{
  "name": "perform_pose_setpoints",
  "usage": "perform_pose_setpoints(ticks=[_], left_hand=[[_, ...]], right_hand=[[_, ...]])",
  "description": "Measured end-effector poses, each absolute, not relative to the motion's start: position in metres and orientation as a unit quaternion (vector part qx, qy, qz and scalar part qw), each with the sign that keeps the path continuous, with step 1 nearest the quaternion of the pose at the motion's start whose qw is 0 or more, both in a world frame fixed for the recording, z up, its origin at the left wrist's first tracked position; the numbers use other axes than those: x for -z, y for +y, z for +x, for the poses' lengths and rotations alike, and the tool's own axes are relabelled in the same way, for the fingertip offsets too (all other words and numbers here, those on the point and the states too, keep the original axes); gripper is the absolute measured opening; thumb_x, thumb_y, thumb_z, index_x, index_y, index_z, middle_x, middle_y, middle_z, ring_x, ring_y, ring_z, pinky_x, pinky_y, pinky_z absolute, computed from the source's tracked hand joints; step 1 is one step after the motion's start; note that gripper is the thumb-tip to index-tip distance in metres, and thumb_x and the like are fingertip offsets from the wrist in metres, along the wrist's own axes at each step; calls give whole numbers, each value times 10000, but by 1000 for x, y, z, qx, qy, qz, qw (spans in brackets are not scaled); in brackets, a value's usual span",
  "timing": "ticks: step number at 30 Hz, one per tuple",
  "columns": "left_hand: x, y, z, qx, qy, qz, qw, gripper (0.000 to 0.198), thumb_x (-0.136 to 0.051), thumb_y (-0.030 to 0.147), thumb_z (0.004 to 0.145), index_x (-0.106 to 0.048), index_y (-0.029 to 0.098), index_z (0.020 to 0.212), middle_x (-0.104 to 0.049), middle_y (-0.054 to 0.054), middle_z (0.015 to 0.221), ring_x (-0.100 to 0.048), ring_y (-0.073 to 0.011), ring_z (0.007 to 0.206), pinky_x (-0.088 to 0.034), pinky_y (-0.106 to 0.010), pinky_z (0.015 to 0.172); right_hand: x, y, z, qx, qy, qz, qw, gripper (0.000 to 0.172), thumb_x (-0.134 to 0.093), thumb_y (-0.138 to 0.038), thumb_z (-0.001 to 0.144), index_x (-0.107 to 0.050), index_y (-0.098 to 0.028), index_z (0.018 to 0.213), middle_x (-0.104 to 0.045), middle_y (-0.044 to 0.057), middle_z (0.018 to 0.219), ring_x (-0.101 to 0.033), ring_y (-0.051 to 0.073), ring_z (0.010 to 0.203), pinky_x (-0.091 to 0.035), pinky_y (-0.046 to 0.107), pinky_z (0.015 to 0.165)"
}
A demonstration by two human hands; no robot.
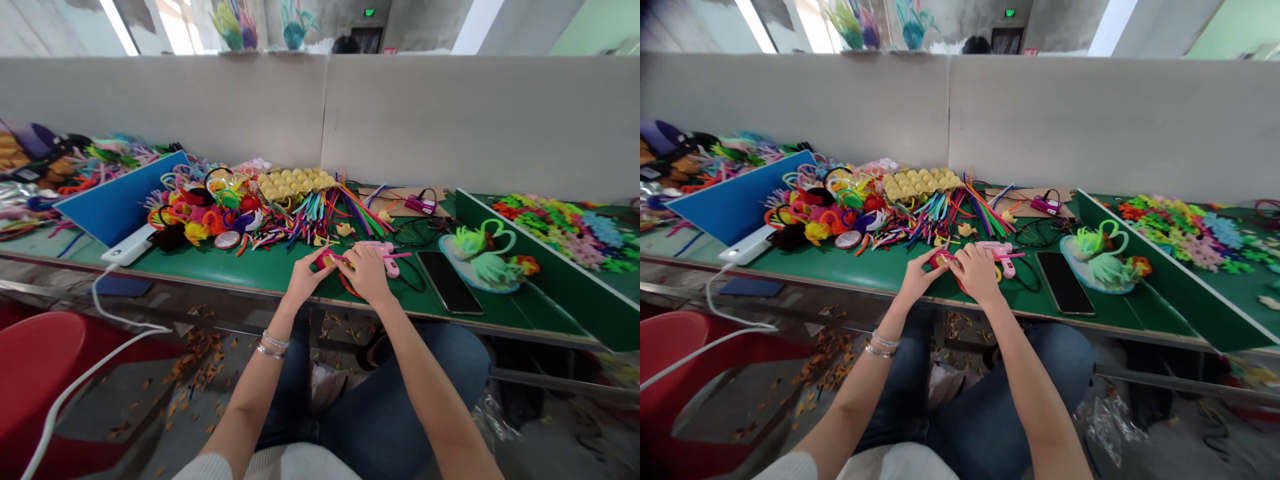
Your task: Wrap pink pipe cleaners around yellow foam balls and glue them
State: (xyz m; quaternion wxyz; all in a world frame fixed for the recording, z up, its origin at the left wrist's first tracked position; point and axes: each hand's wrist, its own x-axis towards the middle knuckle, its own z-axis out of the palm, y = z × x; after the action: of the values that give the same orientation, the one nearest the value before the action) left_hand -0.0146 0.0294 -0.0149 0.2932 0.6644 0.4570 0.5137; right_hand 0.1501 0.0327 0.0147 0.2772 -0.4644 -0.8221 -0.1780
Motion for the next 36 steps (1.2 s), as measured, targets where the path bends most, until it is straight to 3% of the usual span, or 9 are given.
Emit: perform_pose_setpoints(ticks=[10, 26, 36], left_hand=[[22, 31, -13, -529, 438, 629, 363, 518, -688, 377, 688, -611, 176, 1159, -685, -46, 1071, -635, -204, 971, -488, -297, 882], [23, 27, -12, -535, 430, 662, 300, 450, -665, 350, 724, -615, 199, 1145, -664, -72, 1113, -616, -203, 1016, -474, -316, 911], [20, 25, -13, -538, 400, 680, 296, 447, -661, 329, 734, -601, 209, 1160, -651, -65, 1146, -591, -193, 1070, -440, -310, 957]], right_hand=[[-13, 37, 152, 111, -824, -477, 285, 336, -371, -428, 913, -579, -200, 780, -531, 45, 794, -469, 191, 798, -289, 317, 705], [-13, 35, 160, 65, -824, -476, 300, 271, -440, -426, 885, -608, -215, 860, -558, 46, 865, -489, 203, 857, -306, 342, 748], [-17, 34, 164, 31, -833, -455, 314, 332, -482, -518, 835, -593, -210, 779, -556, 40, 863, -498, 194, 879, -324, 338, 774]])
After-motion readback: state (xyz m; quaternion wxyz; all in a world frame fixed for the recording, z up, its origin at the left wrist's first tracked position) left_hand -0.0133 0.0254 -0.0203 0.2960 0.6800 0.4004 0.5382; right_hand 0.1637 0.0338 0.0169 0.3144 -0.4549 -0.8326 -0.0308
